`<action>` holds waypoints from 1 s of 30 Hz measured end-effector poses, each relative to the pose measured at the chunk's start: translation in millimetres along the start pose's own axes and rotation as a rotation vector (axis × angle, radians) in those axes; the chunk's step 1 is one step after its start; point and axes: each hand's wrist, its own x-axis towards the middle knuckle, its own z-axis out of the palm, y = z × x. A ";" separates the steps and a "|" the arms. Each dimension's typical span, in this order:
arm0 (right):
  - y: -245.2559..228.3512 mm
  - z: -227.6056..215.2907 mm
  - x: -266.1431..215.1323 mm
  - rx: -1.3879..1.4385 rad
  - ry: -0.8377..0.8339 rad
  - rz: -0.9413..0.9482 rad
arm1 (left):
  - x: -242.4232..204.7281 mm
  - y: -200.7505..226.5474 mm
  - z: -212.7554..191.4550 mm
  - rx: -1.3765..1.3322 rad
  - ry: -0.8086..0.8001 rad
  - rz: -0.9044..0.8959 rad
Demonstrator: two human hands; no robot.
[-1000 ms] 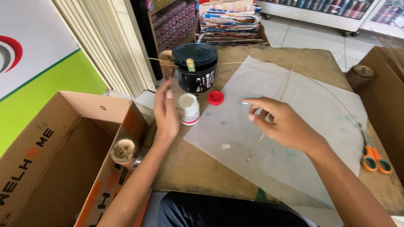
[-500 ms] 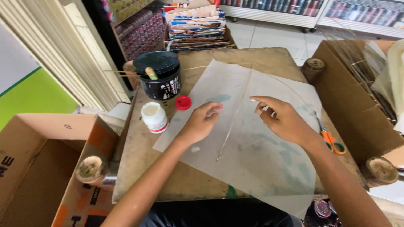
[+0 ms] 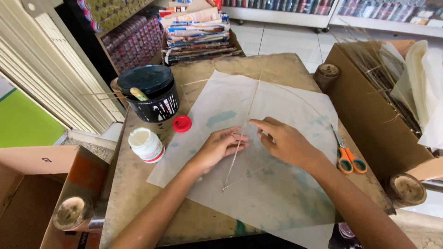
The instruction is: Assembling a kite by applying glue to the edges of the paper and folding them over the bamboo frame.
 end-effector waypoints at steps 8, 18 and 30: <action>4.9 13.1 -6.1 -0.186 0.008 -0.080 | -5.0 -5.6 -6.1 -0.085 -0.083 -0.053; 17.0 23.2 -3.4 -0.256 0.017 -0.110 | 2.9 -28.6 -12.5 -0.130 -0.087 -0.023; 30.1 24.5 14.2 -0.270 0.116 -0.214 | 9.2 -38.2 -18.8 -0.182 -0.069 0.032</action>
